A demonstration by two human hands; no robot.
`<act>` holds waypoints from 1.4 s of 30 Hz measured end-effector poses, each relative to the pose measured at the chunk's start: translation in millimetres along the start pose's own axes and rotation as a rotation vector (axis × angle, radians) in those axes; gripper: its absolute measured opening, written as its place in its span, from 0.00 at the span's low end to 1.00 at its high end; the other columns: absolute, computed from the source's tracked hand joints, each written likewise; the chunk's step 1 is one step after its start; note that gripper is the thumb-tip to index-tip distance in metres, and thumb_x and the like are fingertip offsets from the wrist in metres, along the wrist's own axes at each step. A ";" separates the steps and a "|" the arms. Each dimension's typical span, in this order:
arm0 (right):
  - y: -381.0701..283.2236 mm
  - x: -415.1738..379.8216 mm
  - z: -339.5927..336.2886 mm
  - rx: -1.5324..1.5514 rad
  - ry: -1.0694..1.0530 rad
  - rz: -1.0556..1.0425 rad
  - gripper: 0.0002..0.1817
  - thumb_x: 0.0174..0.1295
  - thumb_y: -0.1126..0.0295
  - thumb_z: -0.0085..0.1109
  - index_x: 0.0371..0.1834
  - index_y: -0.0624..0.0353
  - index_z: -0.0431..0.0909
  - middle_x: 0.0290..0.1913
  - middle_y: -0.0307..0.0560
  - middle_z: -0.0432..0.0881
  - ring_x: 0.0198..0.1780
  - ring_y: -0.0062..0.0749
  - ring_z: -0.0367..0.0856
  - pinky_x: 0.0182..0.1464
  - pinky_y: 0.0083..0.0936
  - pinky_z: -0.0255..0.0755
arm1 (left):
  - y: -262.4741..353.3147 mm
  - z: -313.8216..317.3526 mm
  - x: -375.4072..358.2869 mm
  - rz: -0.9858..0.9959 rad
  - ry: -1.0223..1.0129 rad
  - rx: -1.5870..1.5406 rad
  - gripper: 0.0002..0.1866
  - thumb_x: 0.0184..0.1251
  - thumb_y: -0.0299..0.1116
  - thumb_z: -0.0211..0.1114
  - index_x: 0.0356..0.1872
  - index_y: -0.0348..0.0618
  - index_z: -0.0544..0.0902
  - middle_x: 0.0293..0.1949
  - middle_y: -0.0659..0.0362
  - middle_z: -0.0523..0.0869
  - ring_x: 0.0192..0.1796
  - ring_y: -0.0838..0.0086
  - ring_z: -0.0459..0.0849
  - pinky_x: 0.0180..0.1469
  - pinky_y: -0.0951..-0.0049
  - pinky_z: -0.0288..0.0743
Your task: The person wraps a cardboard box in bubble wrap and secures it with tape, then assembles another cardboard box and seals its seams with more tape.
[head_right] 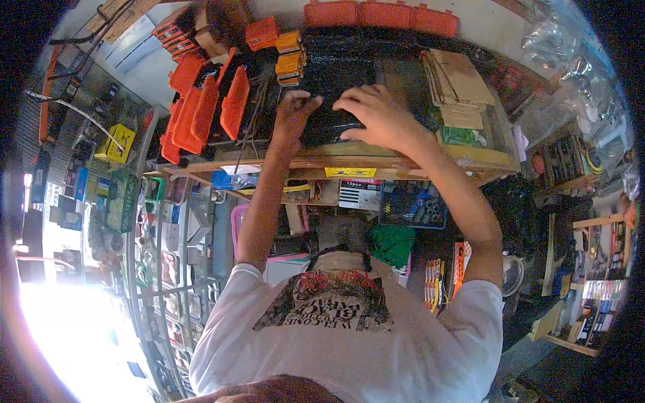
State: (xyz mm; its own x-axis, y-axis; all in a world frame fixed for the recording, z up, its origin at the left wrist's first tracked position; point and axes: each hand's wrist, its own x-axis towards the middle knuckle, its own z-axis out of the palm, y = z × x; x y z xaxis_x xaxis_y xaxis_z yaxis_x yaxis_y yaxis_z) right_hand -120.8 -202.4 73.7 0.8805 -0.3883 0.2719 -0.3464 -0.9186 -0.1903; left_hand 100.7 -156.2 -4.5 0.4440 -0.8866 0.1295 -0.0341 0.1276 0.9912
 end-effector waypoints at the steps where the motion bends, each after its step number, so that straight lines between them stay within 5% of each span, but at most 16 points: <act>1: 2.5 1.4 -0.2 0.010 -0.006 -0.006 0.29 0.59 0.56 0.74 0.62 0.52 0.78 0.65 0.43 0.77 0.68 0.45 0.73 0.73 0.47 0.61 | -3.0 0.7 1.5 0.024 0.010 -0.016 0.15 0.66 0.31 0.76 0.48 0.41 0.79 0.43 0.62 0.82 0.46 0.78 0.77 0.50 0.73 0.72; 4: 12.5 6.6 -2.9 0.030 -0.022 -0.009 0.29 0.59 0.55 0.75 0.62 0.52 0.79 0.63 0.43 0.79 0.68 0.42 0.75 0.73 0.46 0.62 | -5.2 4.6 3.2 0.027 0.071 -0.076 0.17 0.69 0.31 0.73 0.53 0.41 0.77 0.45 0.61 0.81 0.50 0.77 0.76 0.54 0.73 0.71; 7: 24.8 15.1 -7.2 0.086 -0.067 0.016 0.31 0.59 0.53 0.75 0.62 0.53 0.79 0.61 0.45 0.81 0.66 0.44 0.77 0.70 0.42 0.66 | -0.6 7.4 6.5 0.240 0.076 -0.064 0.19 0.72 0.34 0.71 0.58 0.41 0.76 0.46 0.57 0.82 0.50 0.71 0.79 0.58 0.69 0.71; 9: 36.3 22.9 -7.9 0.192 -0.137 0.051 0.31 0.59 0.53 0.76 0.62 0.53 0.79 0.60 0.48 0.82 0.64 0.46 0.78 0.67 0.40 0.70 | 27.0 3.2 -5.0 0.530 0.053 0.302 0.23 0.71 0.37 0.72 0.61 0.42 0.75 0.50 0.52 0.82 0.54 0.63 0.80 0.62 0.65 0.71; 10: 39.5 27.8 -13.3 0.258 -0.171 0.073 0.32 0.60 0.43 0.72 0.60 0.52 0.79 0.56 0.50 0.85 0.60 0.47 0.82 0.62 0.42 0.73 | 50.1 1.1 -14.7 0.671 0.043 0.485 0.26 0.70 0.39 0.72 0.63 0.42 0.74 0.52 0.49 0.83 0.56 0.60 0.81 0.64 0.63 0.71; 13: 73.2 40.5 1.9 0.524 -0.194 0.032 0.35 0.61 0.41 0.72 0.61 0.54 0.78 0.53 0.49 0.85 0.58 0.40 0.81 0.59 0.36 0.75 | 97.3 -3.1 -31.1 0.804 -0.312 0.786 0.33 0.64 0.42 0.76 0.67 0.43 0.73 0.60 0.44 0.80 0.64 0.49 0.79 0.69 0.56 0.70; 17: 94.7 60.5 12.7 0.647 -0.411 0.279 0.43 0.57 0.38 0.75 0.64 0.60 0.74 0.54 0.49 0.83 0.58 0.34 0.79 0.61 0.30 0.71 | 79.4 -5.2 -23.1 0.741 -0.460 1.090 0.43 0.55 0.44 0.80 0.71 0.45 0.68 0.64 0.44 0.79 0.68 0.43 0.75 0.70 0.50 0.69; 20: 96.6 65.2 15.7 0.675 -0.472 0.291 0.47 0.57 0.36 0.75 0.67 0.63 0.72 0.55 0.50 0.83 0.59 0.36 0.78 0.62 0.29 0.70 | 72.5 -2.6 -10.7 0.503 -0.556 1.071 0.46 0.53 0.44 0.81 0.71 0.45 0.66 0.64 0.44 0.79 0.68 0.43 0.75 0.69 0.49 0.69; 24: 99.0 69.4 19.4 0.653 -0.476 0.238 0.48 0.58 0.37 0.74 0.69 0.64 0.70 0.55 0.52 0.83 0.58 0.37 0.79 0.61 0.30 0.71 | 64.2 -4.2 9.4 0.418 -0.698 1.000 0.45 0.51 0.47 0.82 0.68 0.44 0.68 0.63 0.43 0.80 0.67 0.43 0.76 0.68 0.49 0.70; 32: 51.0 44.7 -23.1 0.305 -0.212 0.103 0.28 0.65 0.49 0.72 0.57 0.55 0.72 0.51 0.48 0.81 0.58 0.43 0.80 0.60 0.36 0.71 | 57.7 -2.7 42.7 0.368 -0.885 0.878 0.45 0.48 0.52 0.83 0.62 0.40 0.69 0.59 0.38 0.81 0.65 0.43 0.78 0.62 0.53 0.73; 36: 28.4 22.2 -12.1 0.093 -0.073 -0.009 0.25 0.66 0.49 0.68 0.55 0.55 0.75 0.56 0.49 0.80 0.63 0.52 0.77 0.62 0.45 0.68 | 55.7 -1.7 63.3 0.249 -0.979 0.866 0.44 0.52 0.56 0.82 0.64 0.43 0.72 0.60 0.46 0.82 0.66 0.54 0.80 0.67 0.56 0.72; 39: 39.3 25.1 -9.1 0.152 -0.082 0.038 0.22 0.71 0.52 0.64 0.58 0.54 0.75 0.55 0.53 0.83 0.59 0.54 0.81 0.59 0.44 0.72 | 63.3 -1.9 59.5 0.300 -0.896 0.949 0.46 0.51 0.56 0.83 0.67 0.45 0.73 0.60 0.46 0.82 0.66 0.52 0.79 0.67 0.54 0.71; 42: 47.0 31.5 -16.5 0.193 -0.166 0.161 0.20 0.73 0.53 0.61 0.59 0.54 0.76 0.51 0.57 0.85 0.54 0.54 0.83 0.56 0.42 0.75 | 57.6 -5.3 46.7 0.636 -0.584 0.967 0.43 0.46 0.55 0.83 0.61 0.44 0.77 0.56 0.46 0.83 0.62 0.48 0.80 0.63 0.54 0.73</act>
State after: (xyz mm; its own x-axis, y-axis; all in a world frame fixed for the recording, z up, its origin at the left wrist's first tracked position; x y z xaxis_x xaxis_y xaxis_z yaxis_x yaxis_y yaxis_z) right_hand -114.7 -259.0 88.9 0.8659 -0.4955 0.0686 -0.4315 -0.8093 -0.3985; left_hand 124.3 -187.9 58.6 -0.3345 -0.8823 0.3313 -0.8312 0.4418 0.3375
